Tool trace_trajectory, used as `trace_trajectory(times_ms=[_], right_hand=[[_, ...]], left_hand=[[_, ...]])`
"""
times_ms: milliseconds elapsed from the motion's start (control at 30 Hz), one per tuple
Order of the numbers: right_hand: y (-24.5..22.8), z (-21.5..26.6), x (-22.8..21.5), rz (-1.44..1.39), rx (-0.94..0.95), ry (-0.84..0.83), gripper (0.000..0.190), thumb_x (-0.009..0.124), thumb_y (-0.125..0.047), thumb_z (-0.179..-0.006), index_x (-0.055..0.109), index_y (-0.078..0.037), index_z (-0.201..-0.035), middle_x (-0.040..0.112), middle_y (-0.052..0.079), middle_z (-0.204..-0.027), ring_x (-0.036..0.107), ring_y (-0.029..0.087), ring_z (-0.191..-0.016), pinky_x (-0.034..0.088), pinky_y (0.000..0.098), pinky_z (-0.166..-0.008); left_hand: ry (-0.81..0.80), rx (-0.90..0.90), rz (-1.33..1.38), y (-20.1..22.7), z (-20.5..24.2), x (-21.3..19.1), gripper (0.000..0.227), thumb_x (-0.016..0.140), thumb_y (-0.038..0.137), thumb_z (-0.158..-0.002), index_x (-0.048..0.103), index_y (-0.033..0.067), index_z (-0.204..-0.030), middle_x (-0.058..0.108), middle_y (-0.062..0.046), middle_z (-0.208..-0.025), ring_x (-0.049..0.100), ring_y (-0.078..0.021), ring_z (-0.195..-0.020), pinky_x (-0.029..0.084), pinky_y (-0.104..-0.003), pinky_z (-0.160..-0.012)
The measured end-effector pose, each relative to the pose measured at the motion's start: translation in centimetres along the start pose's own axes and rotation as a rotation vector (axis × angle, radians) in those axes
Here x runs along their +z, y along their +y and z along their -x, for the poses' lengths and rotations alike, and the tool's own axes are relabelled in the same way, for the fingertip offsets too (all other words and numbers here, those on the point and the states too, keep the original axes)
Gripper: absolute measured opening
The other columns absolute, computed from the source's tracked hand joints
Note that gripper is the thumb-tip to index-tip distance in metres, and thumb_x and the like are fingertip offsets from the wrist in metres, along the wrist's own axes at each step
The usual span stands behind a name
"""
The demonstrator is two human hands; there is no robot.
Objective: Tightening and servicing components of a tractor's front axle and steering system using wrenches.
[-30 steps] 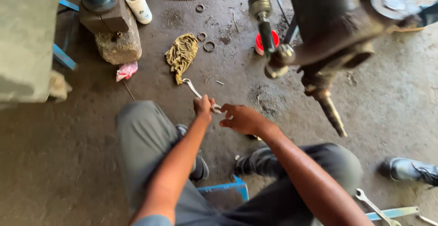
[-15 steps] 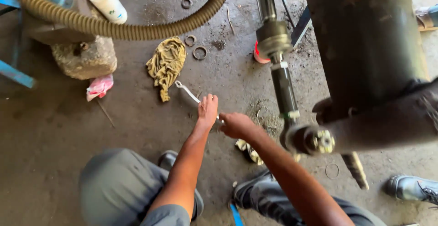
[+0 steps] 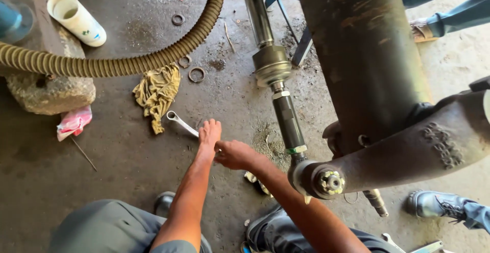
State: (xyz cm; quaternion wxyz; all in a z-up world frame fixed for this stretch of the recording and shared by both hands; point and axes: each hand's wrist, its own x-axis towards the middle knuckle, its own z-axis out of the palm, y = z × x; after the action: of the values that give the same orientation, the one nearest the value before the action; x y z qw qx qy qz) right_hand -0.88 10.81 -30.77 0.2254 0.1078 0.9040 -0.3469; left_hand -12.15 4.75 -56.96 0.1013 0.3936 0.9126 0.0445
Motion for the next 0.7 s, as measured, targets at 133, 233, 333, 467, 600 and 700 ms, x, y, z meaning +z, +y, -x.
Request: trace_trajectory(times_ms=[133,233,333,467,600,700], right_hand=[[0.2,-0.4,0.2,0.042,-0.01,-0.03,0.033,0.069,-0.034,-0.095,0.066,-0.008,-0.115,0.075,0.018,-0.097,0.073,0.038,-0.092,0.058,0.0498,-0.081],[0.7,-0.3,-0.1,0.079,-0.026,0.005,0.034,0.069,-0.03,-0.091,0.066,-0.011,-0.119,0.074,0.015,-0.101,0.074,0.036,-0.091,0.058,0.0486,-0.079],[1.2,0.0,-1.9,0.098,0.183,0.036,0.034,0.069,-0.034,-0.091,0.066,-0.015,-0.119,0.076,0.014,-0.102,0.072,0.035,-0.097,0.057,0.0472,-0.083],[5.3,-1.6,0.9,0.103,0.158,0.073,0.036,0.072,-0.036,-0.089,0.067,-0.014,-0.117,0.076,0.015,-0.105,0.071,0.035,-0.1,0.057,0.0467,-0.085],[7.8,-2.3,4.8,0.12,0.313,0.056,0.037,0.072,-0.039,-0.086,0.069,-0.016,-0.115,0.074,0.018,-0.106,0.071,0.037,-0.101,0.057,0.0478,-0.087],[8.9,-1.5,6.7,0.132,0.385,0.029,0.034,0.069,-0.04,-0.087,0.071,-0.016,-0.111,0.074,0.019,-0.105,0.071,0.038,-0.1,0.057,0.0492,-0.087]], left_hand=[[-0.142,-0.016,-0.158,-0.7,-0.7,1.6,0.026,0.063,0.025,-0.093,0.065,0.0123,-0.115,0.066,-0.009,-0.121,0.063,-0.0284,-0.116,0.056,-0.044,-0.088],[-0.1,-0.1,-0.013,-0.9,0.8,-1.4,0.039,0.069,0.033,-0.082,0.065,0.0103,-0.114,0.069,-0.014,-0.111,0.067,-0.0328,-0.108,0.056,-0.047,-0.087],[0.034,-0.422,0.468,-0.1,3.9,-6.9,0.028,0.062,0.02,-0.092,0.063,0.0033,-0.114,0.071,-0.021,-0.099,0.069,-0.0437,-0.093,0.056,-0.053,-0.08],[0.266,-0.721,0.593,-0.6,7.3,-5.8,0.025,0.055,0.025,-0.101,0.072,0.006,-0.103,0.072,-0.023,-0.095,0.067,-0.0476,-0.091,0.052,-0.058,-0.078],[0.075,-0.836,0.656,0.0,8.0,-3.3,0.037,0.071,0.037,-0.085,0.077,0.001,-0.088,0.073,-0.025,-0.099,0.071,-0.044,-0.093,0.057,-0.052,-0.081],[0.072,-0.937,0.714,1.2,6.8,-1.1,0.045,0.079,0.044,-0.078,0.077,-0.0006,-0.086,0.073,-0.026,-0.097,0.072,-0.0437,-0.092,0.058,-0.052,-0.08]])
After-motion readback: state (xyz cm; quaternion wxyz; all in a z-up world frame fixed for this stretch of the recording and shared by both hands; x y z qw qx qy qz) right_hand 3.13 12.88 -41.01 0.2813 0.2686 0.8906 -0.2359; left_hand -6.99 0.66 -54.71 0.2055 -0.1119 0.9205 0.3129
